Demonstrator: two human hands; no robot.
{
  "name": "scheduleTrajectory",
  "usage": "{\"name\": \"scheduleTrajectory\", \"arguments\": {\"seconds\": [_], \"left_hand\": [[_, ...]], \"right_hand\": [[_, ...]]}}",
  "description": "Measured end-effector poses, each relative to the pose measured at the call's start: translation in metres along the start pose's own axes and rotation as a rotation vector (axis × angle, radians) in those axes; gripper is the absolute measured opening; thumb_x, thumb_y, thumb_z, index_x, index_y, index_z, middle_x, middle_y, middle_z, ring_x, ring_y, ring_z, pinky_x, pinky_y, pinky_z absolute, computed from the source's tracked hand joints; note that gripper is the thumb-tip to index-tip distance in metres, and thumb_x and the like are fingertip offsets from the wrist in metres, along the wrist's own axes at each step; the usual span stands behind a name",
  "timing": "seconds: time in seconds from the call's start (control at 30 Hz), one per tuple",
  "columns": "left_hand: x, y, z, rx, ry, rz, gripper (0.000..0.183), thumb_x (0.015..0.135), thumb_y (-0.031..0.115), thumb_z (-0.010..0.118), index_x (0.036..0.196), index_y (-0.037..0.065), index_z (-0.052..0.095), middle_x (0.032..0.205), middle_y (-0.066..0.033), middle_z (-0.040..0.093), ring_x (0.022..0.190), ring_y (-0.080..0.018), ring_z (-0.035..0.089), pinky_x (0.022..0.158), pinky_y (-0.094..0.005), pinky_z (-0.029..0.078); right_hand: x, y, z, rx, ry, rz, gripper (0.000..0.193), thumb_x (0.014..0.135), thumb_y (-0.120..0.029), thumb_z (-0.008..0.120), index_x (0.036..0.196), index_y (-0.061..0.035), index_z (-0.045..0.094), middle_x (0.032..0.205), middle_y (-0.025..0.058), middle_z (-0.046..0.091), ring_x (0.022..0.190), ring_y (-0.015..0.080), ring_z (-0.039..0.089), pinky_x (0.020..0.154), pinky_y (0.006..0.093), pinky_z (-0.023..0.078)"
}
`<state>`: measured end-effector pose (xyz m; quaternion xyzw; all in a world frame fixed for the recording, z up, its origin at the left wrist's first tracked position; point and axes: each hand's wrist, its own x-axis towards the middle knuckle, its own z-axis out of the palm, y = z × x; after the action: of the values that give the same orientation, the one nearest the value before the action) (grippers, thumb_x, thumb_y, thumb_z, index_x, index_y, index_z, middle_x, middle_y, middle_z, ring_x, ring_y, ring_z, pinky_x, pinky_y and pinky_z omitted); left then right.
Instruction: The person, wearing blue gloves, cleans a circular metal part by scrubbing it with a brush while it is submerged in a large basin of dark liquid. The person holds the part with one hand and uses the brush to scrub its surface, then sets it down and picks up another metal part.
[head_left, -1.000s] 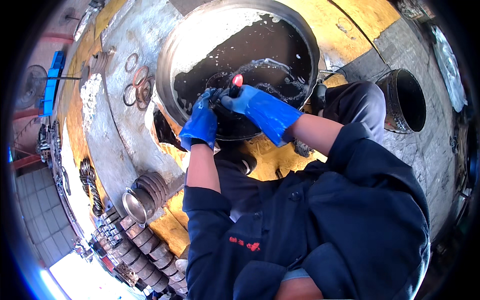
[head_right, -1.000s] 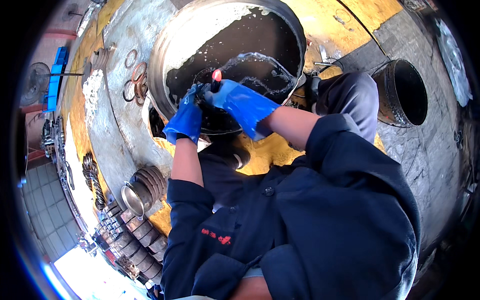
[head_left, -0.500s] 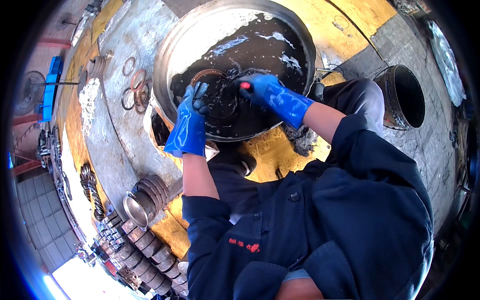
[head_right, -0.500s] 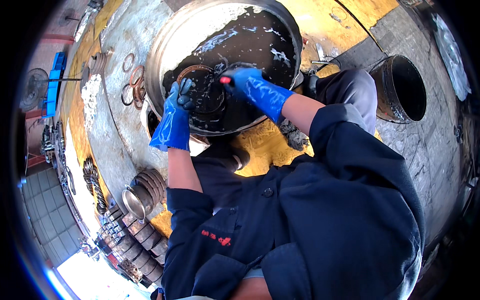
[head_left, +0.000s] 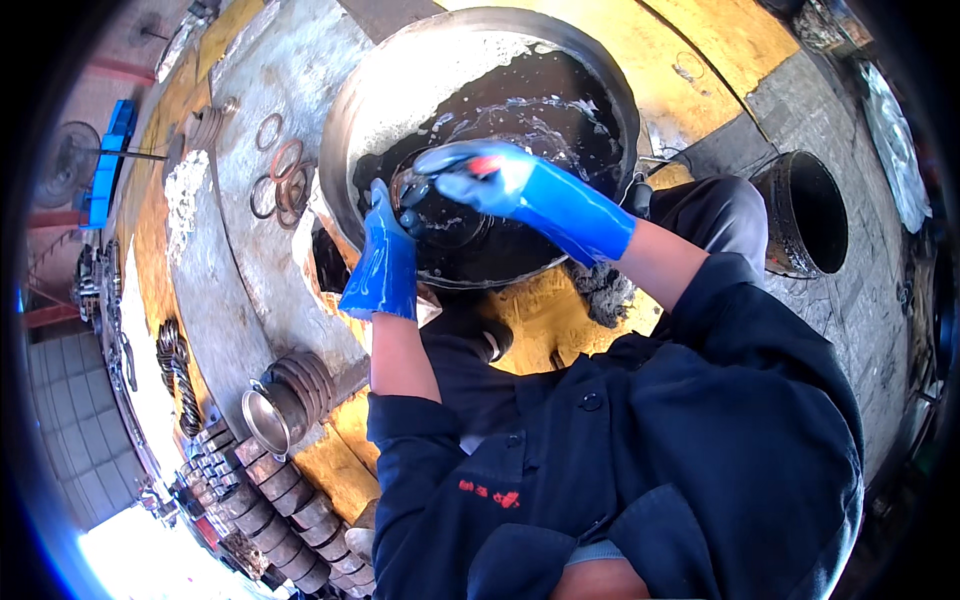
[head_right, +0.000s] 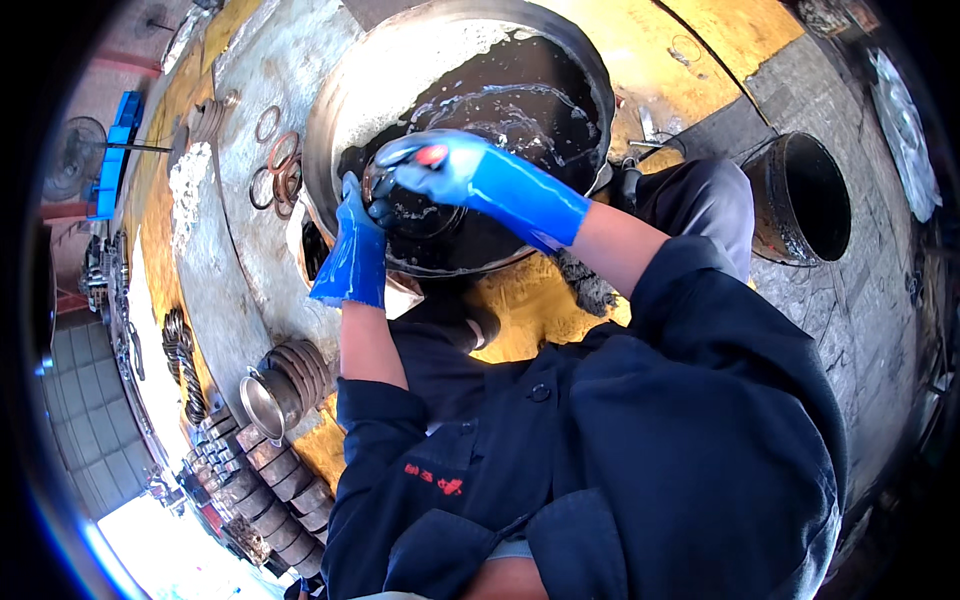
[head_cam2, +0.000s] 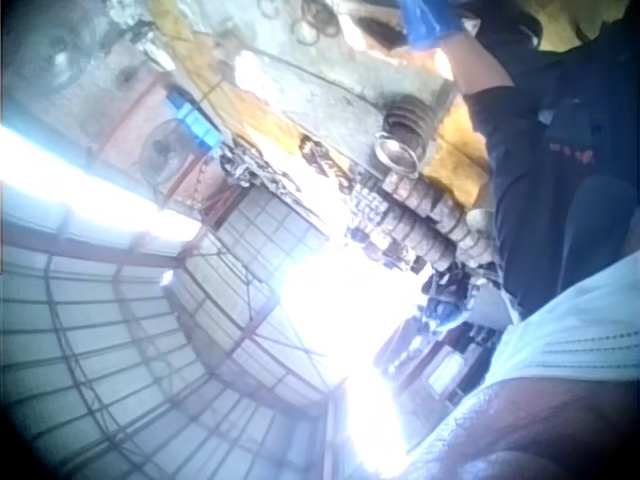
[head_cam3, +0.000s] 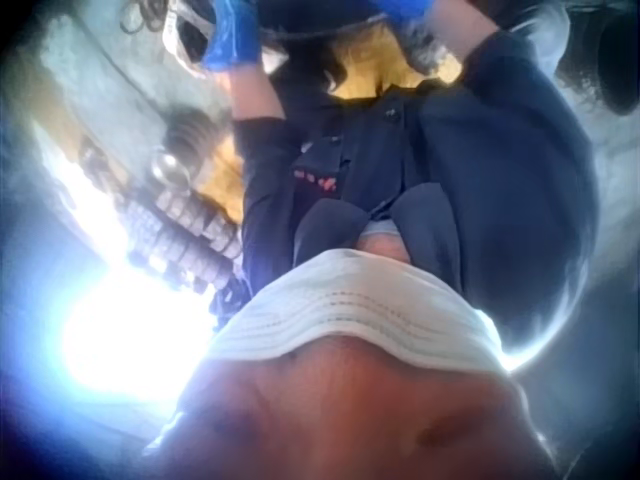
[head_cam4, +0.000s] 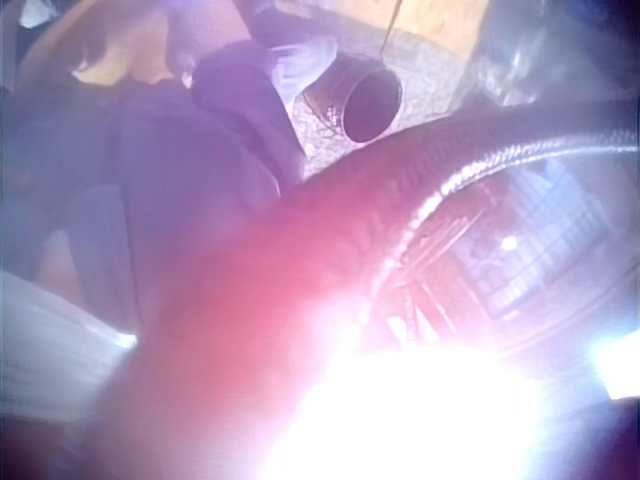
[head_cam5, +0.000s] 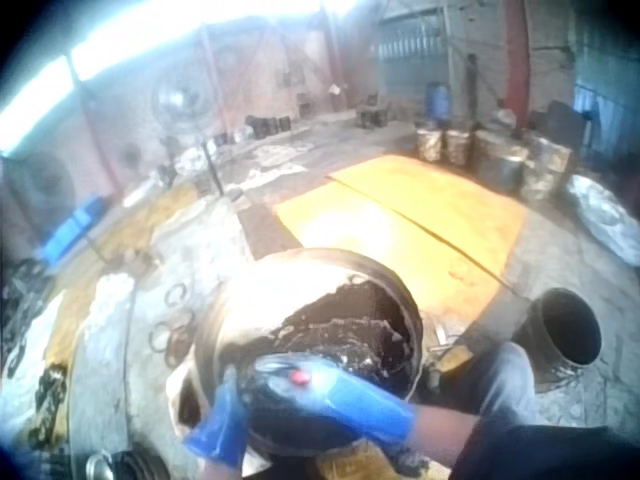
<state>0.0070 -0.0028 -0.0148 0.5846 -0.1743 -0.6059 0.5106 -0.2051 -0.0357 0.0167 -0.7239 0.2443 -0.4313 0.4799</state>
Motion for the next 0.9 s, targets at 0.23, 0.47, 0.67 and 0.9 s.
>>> {"name": "scheduleTrajectory", "arguments": {"seconds": [0.23,0.47,0.67,0.9], "left_hand": [[0.001,0.003,0.013,0.040,0.102,-0.021,0.055,0.098,0.064,0.035,0.100,0.018,0.066,0.063,0.0023,0.054,0.045,-0.0103,0.038,0.041,-0.0261,0.029],[-0.002,0.001,0.005,0.019,0.108,-0.044,0.048,0.100,0.056,0.041,0.098,0.016,0.067,0.068,-0.0017,0.061,0.043,-0.0122,0.040,0.038,-0.0274,0.031],[-0.017,0.009,0.008,-0.134,-0.253,0.023,0.047,0.103,0.046,0.041,0.124,0.008,0.059,0.075,0.0000,0.061,0.041,-0.0073,0.032,0.043,-0.0240,0.026],[-0.011,0.006,0.011,-0.203,-0.392,0.130,0.048,0.104,0.043,0.040,0.130,0.007,0.056,0.076,-0.0022,0.063,0.042,-0.0069,0.032,0.043,-0.0236,0.026]], "right_hand": [[0.013,-0.010,-0.023,-0.305,0.027,-0.032,0.028,0.086,-0.020,0.067,0.114,-0.0166,0.069,0.115,0.0059,0.069,0.106,0.0264,0.066,0.093,0.0362,0.053],[0.019,-0.001,-0.001,-0.354,-0.002,-0.098,0.026,0.088,-0.020,0.065,0.114,-0.0219,0.069,0.116,0.0016,0.069,0.106,0.0250,0.066,0.092,0.0356,0.053],[0.011,0.049,-0.024,-0.314,0.203,0.439,0.025,0.091,-0.028,0.061,0.113,-0.0178,0.069,0.104,0.0104,0.072,0.096,0.0271,0.069,0.086,0.0353,0.054],[-0.022,0.057,-0.023,0.108,0.445,0.680,0.024,0.090,-0.022,0.061,0.097,-0.0018,0.071,0.088,0.0081,0.073,0.080,0.0196,0.067,0.071,0.0339,0.052]]}}
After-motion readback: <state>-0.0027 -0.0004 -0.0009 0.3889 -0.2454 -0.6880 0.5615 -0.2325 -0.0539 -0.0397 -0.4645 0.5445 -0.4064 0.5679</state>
